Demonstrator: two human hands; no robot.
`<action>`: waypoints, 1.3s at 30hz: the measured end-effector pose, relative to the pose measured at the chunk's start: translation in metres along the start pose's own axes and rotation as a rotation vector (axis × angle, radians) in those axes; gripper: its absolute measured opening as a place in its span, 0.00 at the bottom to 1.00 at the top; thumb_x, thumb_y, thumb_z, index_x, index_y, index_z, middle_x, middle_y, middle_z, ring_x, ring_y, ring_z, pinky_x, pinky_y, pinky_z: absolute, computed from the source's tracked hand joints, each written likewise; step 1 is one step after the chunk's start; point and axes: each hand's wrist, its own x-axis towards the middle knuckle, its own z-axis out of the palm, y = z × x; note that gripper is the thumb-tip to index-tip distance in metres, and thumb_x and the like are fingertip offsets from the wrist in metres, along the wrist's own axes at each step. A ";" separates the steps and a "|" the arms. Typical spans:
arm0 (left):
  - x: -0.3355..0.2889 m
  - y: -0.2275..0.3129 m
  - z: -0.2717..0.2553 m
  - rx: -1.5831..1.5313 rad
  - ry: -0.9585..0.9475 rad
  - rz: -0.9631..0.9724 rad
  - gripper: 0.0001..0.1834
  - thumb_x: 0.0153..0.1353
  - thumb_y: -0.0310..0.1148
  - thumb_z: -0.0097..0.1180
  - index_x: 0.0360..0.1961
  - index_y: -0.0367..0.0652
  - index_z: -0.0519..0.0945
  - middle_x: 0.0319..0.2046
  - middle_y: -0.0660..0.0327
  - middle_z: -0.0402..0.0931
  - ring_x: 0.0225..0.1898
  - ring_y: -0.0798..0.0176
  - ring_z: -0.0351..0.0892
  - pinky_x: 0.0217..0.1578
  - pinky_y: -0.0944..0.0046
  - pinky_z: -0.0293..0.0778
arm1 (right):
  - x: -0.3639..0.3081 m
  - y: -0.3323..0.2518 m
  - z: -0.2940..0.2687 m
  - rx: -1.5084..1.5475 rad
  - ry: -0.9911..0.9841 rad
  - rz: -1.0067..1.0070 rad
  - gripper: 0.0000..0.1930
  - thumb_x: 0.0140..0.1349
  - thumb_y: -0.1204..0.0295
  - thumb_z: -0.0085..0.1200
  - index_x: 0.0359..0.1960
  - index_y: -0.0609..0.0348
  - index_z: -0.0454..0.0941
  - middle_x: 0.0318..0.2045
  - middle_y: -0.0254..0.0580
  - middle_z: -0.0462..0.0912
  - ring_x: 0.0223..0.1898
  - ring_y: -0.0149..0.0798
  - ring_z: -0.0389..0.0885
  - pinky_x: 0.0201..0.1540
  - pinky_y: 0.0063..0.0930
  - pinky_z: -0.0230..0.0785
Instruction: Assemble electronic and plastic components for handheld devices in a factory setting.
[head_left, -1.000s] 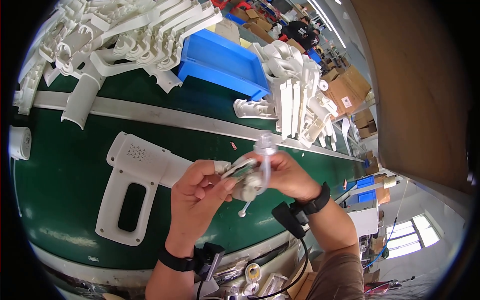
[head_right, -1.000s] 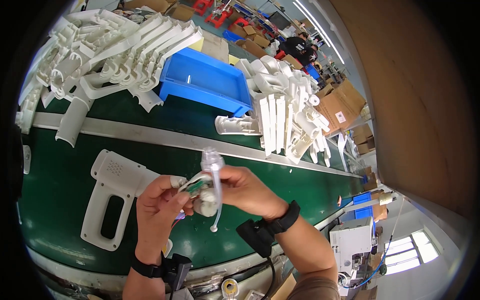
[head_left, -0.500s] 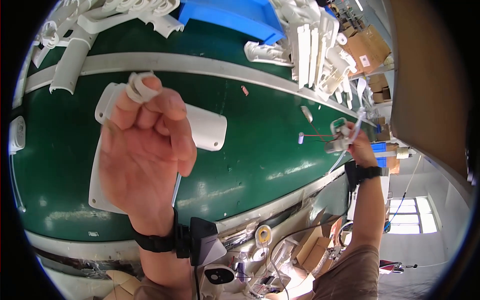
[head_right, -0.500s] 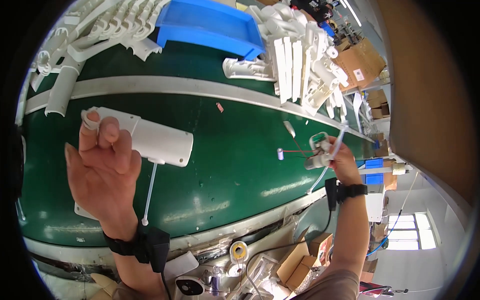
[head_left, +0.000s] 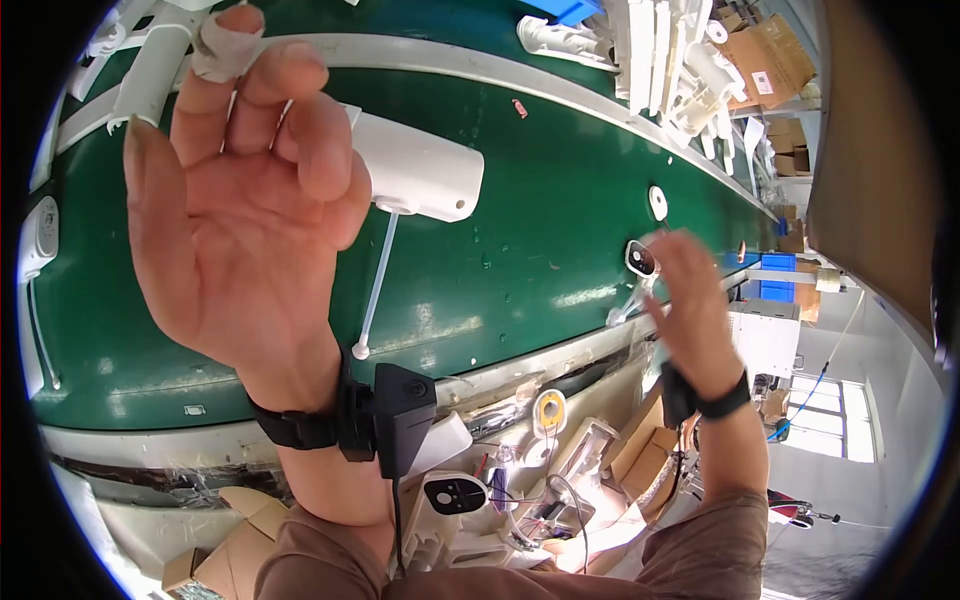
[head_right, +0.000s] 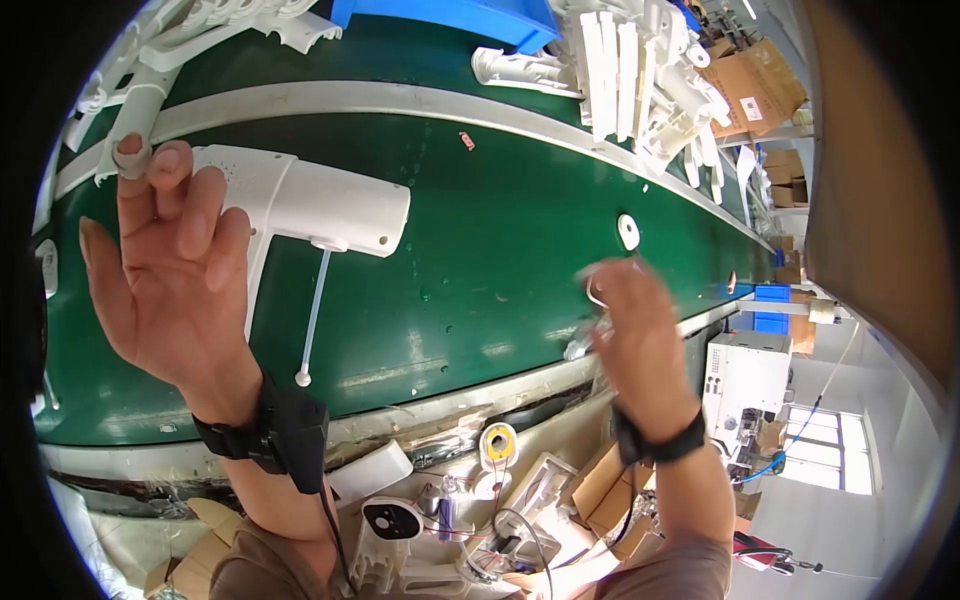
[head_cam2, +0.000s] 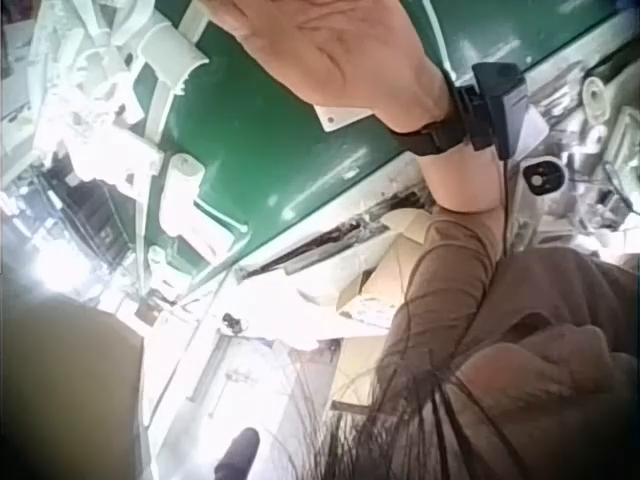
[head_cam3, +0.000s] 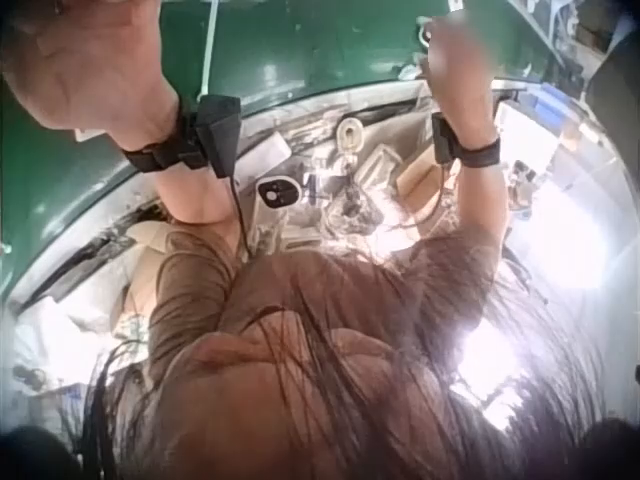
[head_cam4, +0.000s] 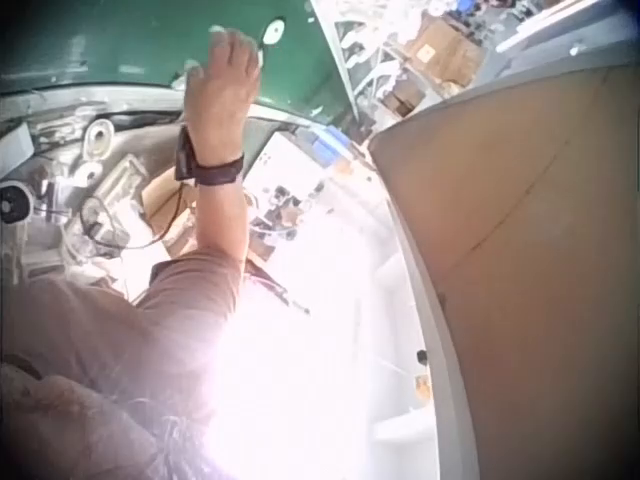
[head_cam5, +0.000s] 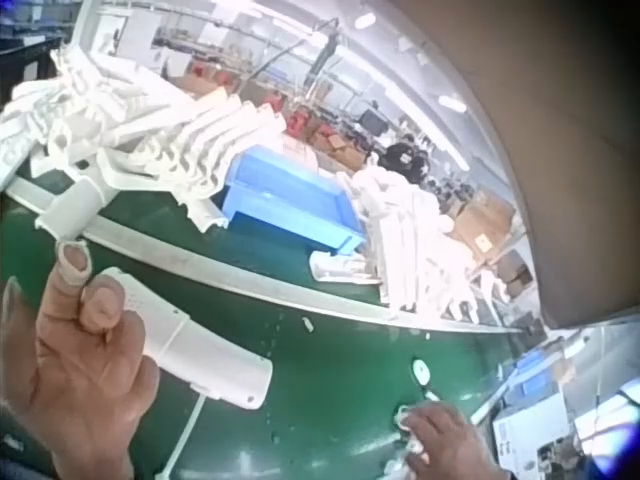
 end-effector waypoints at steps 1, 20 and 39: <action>-0.002 0.002 0.001 0.002 -0.002 0.010 0.26 0.65 0.43 0.39 0.58 0.34 0.59 0.46 0.54 0.63 0.30 0.65 0.56 0.26 0.68 0.60 | -0.001 -0.028 -0.008 0.332 -0.106 -0.044 0.19 0.45 0.76 0.59 0.43 0.57 0.73 0.43 0.43 0.75 0.45 0.45 0.75 0.47 0.35 0.68; -0.007 -0.047 0.029 0.188 -0.022 -0.611 0.25 0.59 0.32 0.52 0.57 0.35 0.65 0.52 0.54 0.69 0.53 0.61 0.69 0.50 0.62 0.67 | 0.042 -0.045 -0.017 1.983 -0.572 0.283 0.21 0.63 0.66 0.49 0.53 0.65 0.65 0.38 0.39 0.76 0.33 0.28 0.76 0.34 0.20 0.72; -0.004 -0.079 0.015 0.889 0.450 -0.563 0.12 0.51 0.24 0.59 0.38 0.34 0.78 0.31 0.62 0.75 0.31 0.72 0.75 0.28 0.73 0.74 | 0.075 0.010 0.066 1.647 -0.429 0.308 0.20 0.67 0.65 0.39 0.58 0.61 0.61 0.49 0.43 0.72 0.50 0.33 0.72 0.52 0.28 0.65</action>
